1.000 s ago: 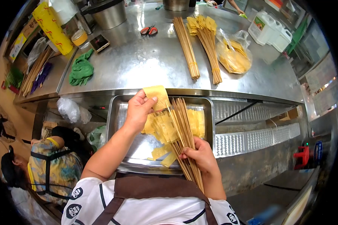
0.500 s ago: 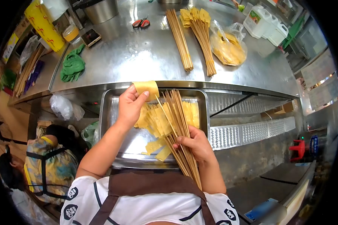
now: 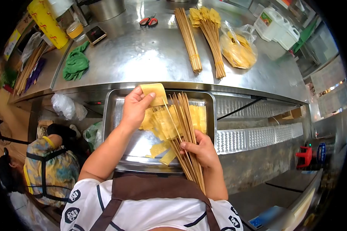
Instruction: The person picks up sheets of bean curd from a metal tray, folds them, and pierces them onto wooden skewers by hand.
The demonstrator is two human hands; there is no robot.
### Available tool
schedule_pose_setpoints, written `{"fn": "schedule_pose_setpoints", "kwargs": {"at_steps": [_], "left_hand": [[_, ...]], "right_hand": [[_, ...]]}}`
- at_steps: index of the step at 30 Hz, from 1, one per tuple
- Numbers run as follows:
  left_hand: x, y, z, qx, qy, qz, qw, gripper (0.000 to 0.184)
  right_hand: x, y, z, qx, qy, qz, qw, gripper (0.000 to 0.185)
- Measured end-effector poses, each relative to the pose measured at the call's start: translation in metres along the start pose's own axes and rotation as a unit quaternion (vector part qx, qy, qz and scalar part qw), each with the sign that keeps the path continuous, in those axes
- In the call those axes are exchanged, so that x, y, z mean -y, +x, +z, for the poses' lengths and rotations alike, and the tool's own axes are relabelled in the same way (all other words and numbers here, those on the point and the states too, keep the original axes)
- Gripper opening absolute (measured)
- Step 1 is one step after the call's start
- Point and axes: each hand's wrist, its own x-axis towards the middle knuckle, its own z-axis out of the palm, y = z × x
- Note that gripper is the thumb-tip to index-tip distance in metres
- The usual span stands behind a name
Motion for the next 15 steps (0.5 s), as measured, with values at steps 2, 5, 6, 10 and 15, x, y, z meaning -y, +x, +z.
{"fn": "schedule_pose_setpoints", "kwargs": {"at_steps": [2, 5, 6, 10, 15], "left_hand": [[0.0038, 0.0022, -0.0005, -0.003, -0.028, -0.011, 1.0, 0.018], [0.0098, 0.0049, -0.0011, -0.008, -0.043, -0.015, 0.999, 0.018], [0.0097, 0.0052, -0.0004, -0.008, -0.042, -0.014, 0.999, 0.018], [0.0086, 0.0052, 0.0005, -0.021, -0.052, -0.024, 0.998, 0.019], [0.0037, 0.0043, -0.0001, -0.049, -0.064, -0.034, 0.996, 0.02]], "right_hand": [[0.0006, -0.0002, 0.0011, -0.003, 0.014, 0.0, 1.0, 0.026], [-0.0003, -0.0003, -0.0001, 0.001, 0.009, -0.005, 1.0, 0.024], [0.0004, -0.0008, 0.0002, 0.001, 0.008, -0.004, 1.0, 0.024], [0.0004, -0.001, 0.0003, 0.009, 0.006, -0.005, 1.0, 0.023], [-0.0009, -0.0004, 0.0008, 0.008, 0.023, -0.002, 1.0, 0.021]]}}
